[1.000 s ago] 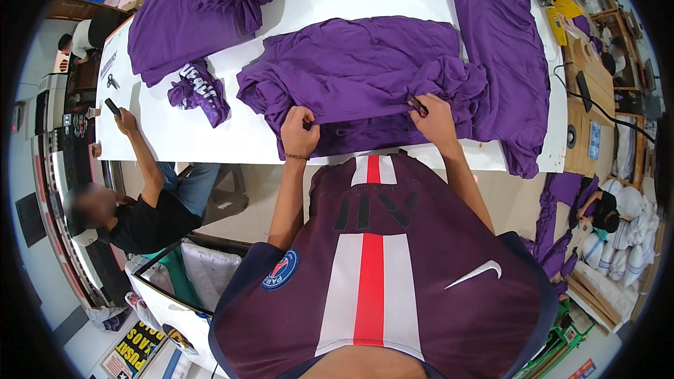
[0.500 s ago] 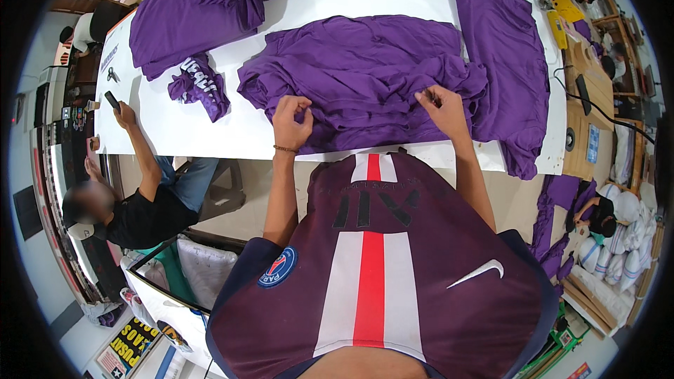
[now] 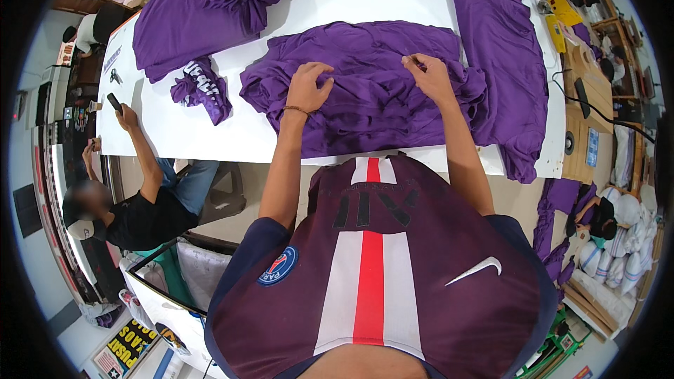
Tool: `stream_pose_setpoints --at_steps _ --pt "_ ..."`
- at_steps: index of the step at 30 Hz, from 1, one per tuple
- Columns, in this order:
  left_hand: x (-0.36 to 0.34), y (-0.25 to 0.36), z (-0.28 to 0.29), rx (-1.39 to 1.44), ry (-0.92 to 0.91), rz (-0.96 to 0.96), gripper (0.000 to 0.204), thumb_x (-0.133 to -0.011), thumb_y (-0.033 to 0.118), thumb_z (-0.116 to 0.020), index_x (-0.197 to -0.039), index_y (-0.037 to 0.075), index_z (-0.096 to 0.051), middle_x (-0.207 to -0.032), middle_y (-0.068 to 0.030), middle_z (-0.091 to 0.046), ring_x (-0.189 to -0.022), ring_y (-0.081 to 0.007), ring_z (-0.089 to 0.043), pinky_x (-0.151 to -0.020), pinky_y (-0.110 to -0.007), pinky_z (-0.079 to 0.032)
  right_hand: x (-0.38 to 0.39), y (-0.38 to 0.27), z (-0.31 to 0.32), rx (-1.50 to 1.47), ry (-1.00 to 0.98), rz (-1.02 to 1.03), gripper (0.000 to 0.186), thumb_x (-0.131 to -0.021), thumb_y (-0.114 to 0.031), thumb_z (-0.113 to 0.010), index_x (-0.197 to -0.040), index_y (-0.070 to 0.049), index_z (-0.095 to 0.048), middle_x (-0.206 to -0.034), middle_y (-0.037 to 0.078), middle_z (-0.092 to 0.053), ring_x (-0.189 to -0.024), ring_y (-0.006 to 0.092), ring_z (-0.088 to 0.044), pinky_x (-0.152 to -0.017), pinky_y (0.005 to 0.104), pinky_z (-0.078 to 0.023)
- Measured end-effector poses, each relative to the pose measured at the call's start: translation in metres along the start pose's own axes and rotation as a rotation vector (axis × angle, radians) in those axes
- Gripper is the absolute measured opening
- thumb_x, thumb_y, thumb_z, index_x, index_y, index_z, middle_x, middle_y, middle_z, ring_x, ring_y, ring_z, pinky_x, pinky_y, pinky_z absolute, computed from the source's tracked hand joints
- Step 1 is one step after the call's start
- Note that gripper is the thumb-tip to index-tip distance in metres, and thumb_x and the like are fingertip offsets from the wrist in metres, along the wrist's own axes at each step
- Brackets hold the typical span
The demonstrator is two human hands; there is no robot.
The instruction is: The person trims loose threads and fabric edges from a purple garment using a small cutting tool. They repeatedly pull and snip small sections along the hem and seams while the garment lies on a white table.
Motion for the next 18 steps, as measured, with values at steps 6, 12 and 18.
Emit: stream_pose_setpoints --at_steps 6,12,18 --pt "0.034 -0.047 -0.049 -0.173 -0.083 0.159 0.053 -0.078 0.026 -0.083 -0.128 0.012 -0.070 -0.135 -0.0163 -0.062 -0.127 -0.0390 -0.055 -0.112 -0.048 -0.042 0.011 0.051 -0.021 0.111 0.066 0.085 0.041 -0.093 -0.036 -0.074 -0.105 0.003 -0.074 -0.093 0.024 -0.072 -0.088 0.0381 -0.072 -0.080 0.0425 -0.053" --pt "0.024 -0.043 -0.036 -0.035 -0.039 0.100 0.043 -0.079 0.019 -0.082 -0.119 0.006 -0.073 -0.121 -0.0179 -0.070 -0.117 -0.0371 -0.063 -0.103 -0.045 -0.050 0.011 0.058 -0.017 0.037 0.065 -0.042 0.038 -0.093 -0.034 -0.074 -0.103 0.003 -0.074 -0.086 0.022 -0.071 -0.076 0.0319 -0.069 -0.074 0.0390 -0.052" --pt "-0.002 -0.048 -0.014 0.081 0.073 0.222 0.028 -0.085 0.015 -0.079 -0.111 0.005 -0.075 -0.109 -0.0137 -0.076 -0.101 -0.0276 -0.074 -0.091 -0.038 -0.058 -0.013 0.038 0.000 -0.122 0.166 -0.048 0.025 -0.096 -0.022 -0.073 -0.099 0.003 -0.075 -0.080 0.000 -0.070 -0.076 0.0077 -0.059 -0.073 0.0254 -0.048"
Point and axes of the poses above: each hand's wrist, its own x-axis away from the middle knuckle, its own z-axis out of the back of the hand, y = z × x, the point moved 9 cm from there along -x, towards the middle knuckle
